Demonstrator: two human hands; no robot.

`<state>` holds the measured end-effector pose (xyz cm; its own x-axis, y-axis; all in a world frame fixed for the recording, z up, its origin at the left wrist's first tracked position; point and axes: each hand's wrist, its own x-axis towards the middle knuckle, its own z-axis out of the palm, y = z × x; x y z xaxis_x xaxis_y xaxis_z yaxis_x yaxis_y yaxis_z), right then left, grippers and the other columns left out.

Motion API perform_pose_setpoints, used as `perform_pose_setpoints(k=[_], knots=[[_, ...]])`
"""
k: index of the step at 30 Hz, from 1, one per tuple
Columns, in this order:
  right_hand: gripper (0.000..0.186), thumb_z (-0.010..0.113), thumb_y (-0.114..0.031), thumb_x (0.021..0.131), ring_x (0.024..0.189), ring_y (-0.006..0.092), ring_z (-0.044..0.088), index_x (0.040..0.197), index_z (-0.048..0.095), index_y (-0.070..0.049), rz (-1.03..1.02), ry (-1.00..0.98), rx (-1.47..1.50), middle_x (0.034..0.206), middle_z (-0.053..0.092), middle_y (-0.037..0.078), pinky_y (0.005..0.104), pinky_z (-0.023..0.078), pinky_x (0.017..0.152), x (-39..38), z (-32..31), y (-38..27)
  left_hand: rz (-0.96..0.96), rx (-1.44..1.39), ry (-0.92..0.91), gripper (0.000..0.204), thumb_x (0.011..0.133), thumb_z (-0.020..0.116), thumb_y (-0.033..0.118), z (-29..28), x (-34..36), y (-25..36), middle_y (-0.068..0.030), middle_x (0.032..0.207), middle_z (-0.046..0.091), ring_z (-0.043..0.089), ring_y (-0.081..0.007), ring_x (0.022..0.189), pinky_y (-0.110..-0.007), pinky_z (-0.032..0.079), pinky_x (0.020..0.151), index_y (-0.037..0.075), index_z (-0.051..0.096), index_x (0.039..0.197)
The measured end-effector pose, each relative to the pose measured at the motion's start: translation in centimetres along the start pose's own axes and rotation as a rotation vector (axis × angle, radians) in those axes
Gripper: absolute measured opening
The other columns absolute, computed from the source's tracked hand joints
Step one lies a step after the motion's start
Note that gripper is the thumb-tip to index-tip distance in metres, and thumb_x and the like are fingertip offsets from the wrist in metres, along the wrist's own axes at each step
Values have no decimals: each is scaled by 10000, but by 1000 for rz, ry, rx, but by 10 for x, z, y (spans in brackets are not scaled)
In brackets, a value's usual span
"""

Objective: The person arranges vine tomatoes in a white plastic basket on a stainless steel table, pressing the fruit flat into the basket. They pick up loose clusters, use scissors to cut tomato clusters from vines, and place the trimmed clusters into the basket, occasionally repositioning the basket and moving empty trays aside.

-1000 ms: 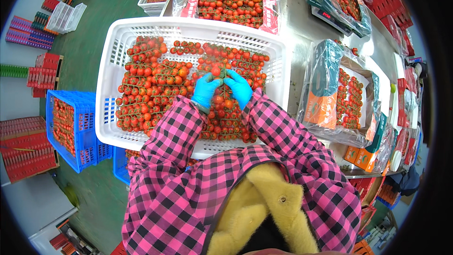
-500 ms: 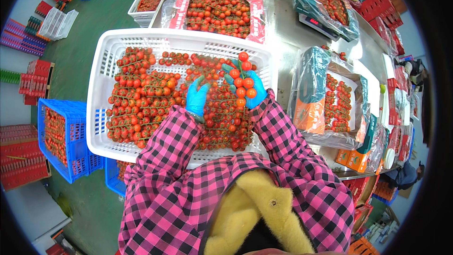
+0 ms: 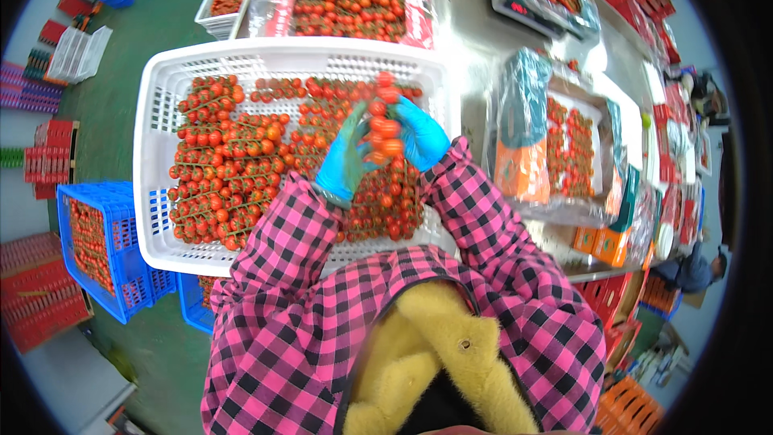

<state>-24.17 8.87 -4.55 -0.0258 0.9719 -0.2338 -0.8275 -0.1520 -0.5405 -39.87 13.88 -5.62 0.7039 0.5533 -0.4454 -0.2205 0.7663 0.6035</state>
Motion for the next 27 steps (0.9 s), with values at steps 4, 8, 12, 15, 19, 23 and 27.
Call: perform_pose_setpoints(k=[4, 8, 12, 15, 19, 23, 27], knots=[[431, 435, -156, 825, 1141, 195, 393, 1218, 373, 7, -248, 261, -682, 1220, 430, 128, 322, 298, 954, -86, 7, -64, -174, -290, -177, 405, 843, 453, 254, -10, 6, -11, -164, 1185, 439, 548, -297, 872, -405, 503, 639, 159, 370, 1228], [358, 434, -214, 833, 912, 209, 552, 1106, 486, 11, 388, 39, -787, 1047, 551, 126, 317, 425, 823, -175, -51, -57, -256, -374, -335, 443, 841, 448, 193, -23, 7, -14, -207, 1217, 395, 548, -299, 888, -400, 514, 678, 53, 322, 1243], [510, 553, -232, 706, 1023, 331, 457, 1173, 436, -65, 504, 227, -1929, 1107, 473, 194, 396, 384, 852, -231, -132, 47, -207, -147, -359, 530, 795, 503, 113, -21, 1, -20, -199, 1224, 391, 516, -292, 972, -395, 489, 756, 48, 278, 1271], [707, 627, -236, 626, 1159, 379, 303, 1266, 335, -169, 665, 249, -2232, 1258, 320, 210, 457, 273, 942, -274, -183, 72, -204, 37, -352, 562, 759, 528, 80, -15, -10, -22, -185, 1223, 399, 477, -291, 1036, -409, 459, 800, 48, 287, 1267], [748, 627, -183, 557, 1002, 333, 433, 1252, 354, -168, 109, 4, -2382, 1092, 438, 177, 435, 345, 834, -283, -211, 60, -231, 69, -255, 567, 731, 529, 20, -17, -21, -19, -171, 1219, 404, 439, -306, 1089, -441, 427, 853, 50, 310, 1253], [609, 522, -105, 617, 938, 326, 488, 1209, 381, -77, 456, 367, -1698, 1038, 479, 162, 358, 410, 791, -264, -163, 44, -113, 164, -195, 586, 715, 494, -79, -32, -25, -15, -138, 1244, 386, 501, -305, 1020, -407, 464, 816, 53, 306, 1255], [593, 482, -58, 679, 909, 237, 511, 1256, 349, -97, -56, 137, -1277, 995, 494, 116, 295, 403, 797, -225, -81, 33, -56, 294, -98, 658, 706, 492, -108, -43, -32, -14, -127, 1241, 398, 512, -299, 1011, -364, 483, 785, 80, 258, 1291]])
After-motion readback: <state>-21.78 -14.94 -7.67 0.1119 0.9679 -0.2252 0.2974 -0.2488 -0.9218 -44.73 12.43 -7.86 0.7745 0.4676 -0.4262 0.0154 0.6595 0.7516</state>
